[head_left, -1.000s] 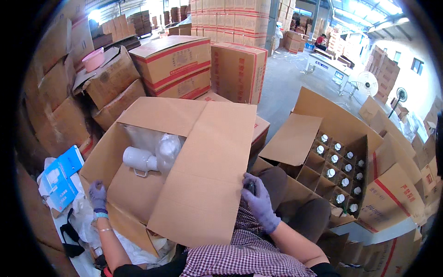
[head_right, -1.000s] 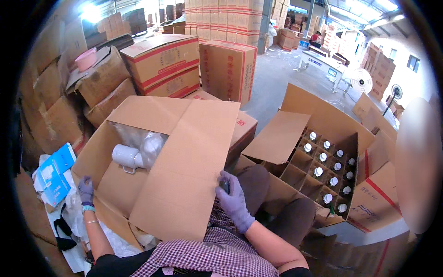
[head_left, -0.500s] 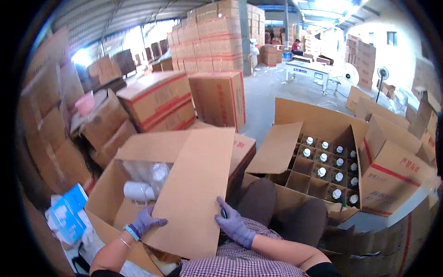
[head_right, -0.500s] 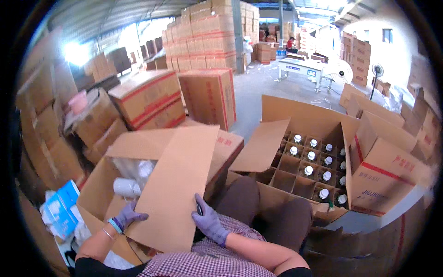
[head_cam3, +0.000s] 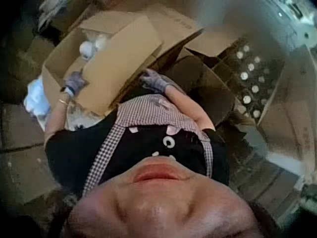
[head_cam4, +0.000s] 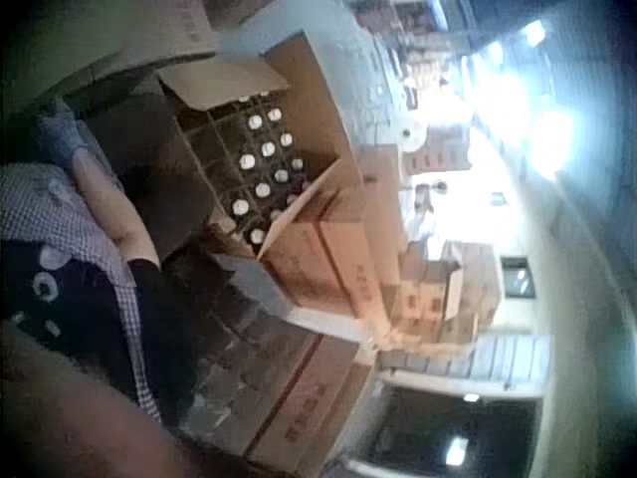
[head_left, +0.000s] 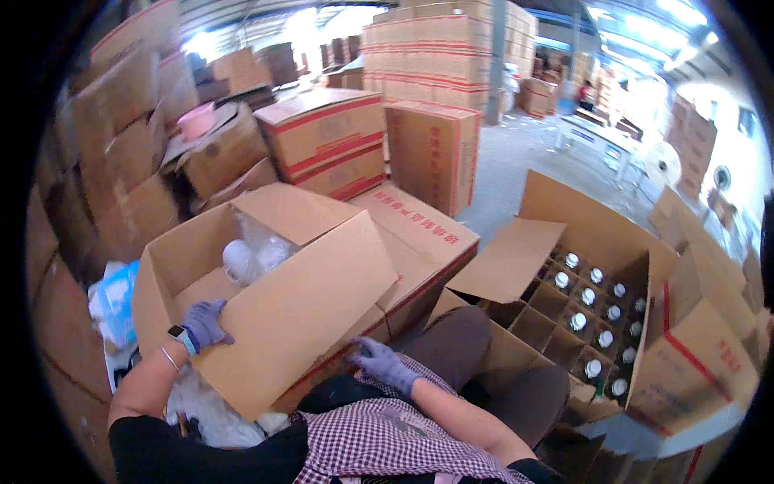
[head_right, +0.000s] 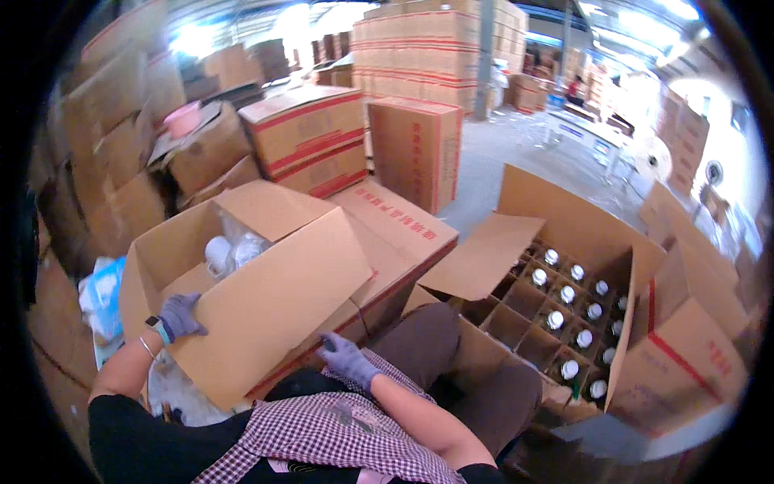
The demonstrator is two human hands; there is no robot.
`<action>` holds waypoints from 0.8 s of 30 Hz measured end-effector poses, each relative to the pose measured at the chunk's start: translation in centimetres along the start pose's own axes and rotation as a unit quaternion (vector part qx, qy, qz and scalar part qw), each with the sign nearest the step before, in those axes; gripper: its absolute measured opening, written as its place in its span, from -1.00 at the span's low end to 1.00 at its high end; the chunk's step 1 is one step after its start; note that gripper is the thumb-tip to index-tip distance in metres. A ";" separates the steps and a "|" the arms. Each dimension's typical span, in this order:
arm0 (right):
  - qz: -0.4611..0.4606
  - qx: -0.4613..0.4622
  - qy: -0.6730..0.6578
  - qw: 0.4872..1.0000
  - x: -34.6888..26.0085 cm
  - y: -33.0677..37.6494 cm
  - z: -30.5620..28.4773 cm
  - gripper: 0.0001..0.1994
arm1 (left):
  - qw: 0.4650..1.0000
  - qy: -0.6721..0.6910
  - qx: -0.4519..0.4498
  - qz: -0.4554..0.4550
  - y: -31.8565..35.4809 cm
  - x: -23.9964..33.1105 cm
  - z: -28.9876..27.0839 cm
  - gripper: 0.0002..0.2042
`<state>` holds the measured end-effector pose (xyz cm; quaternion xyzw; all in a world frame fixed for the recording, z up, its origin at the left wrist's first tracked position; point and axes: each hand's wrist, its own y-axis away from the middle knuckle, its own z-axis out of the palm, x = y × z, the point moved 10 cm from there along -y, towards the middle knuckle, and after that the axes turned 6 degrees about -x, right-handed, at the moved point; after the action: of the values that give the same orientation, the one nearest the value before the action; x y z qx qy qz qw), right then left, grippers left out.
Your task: The person sits on the floor in a warehouse and packs white plastic jugs into a cardboard box. They remove the jugs from plastic wrapping, place them into a cardboard insert, and use a utility knife to open a new box.
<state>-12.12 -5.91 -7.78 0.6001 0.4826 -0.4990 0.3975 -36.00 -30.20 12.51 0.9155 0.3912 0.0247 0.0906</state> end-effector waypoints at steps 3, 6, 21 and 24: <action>-0.049 0.064 0.118 0.990 0.0 -0.2 -1.6 -0.46 | 0.998 -0.027 0.050 0.024 4.8 0.1 8.9 -0.30; -0.041 0.062 0.095 0.993 -2.7 -1.2 -2.4 -0.52 | 0.988 0.116 0.104 0.014 10.6 2.4 14.9 -0.40; 0.016 -0.003 0.510 0.860 -12.8 -18.4 3.7 -0.51 | 0.984 0.150 0.097 0.004 11.3 3.8 14.2 -0.51; 0.019 0.013 0.564 0.825 -12.7 -19.8 3.4 -0.62 | 0.977 0.179 0.110 0.035 10.6 4.0 13.6 -0.51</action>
<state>-32.65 -7.12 4.16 0.7908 0.6051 -0.0720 0.0574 -24.13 -36.52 1.00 0.9135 0.3695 0.1483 -0.0834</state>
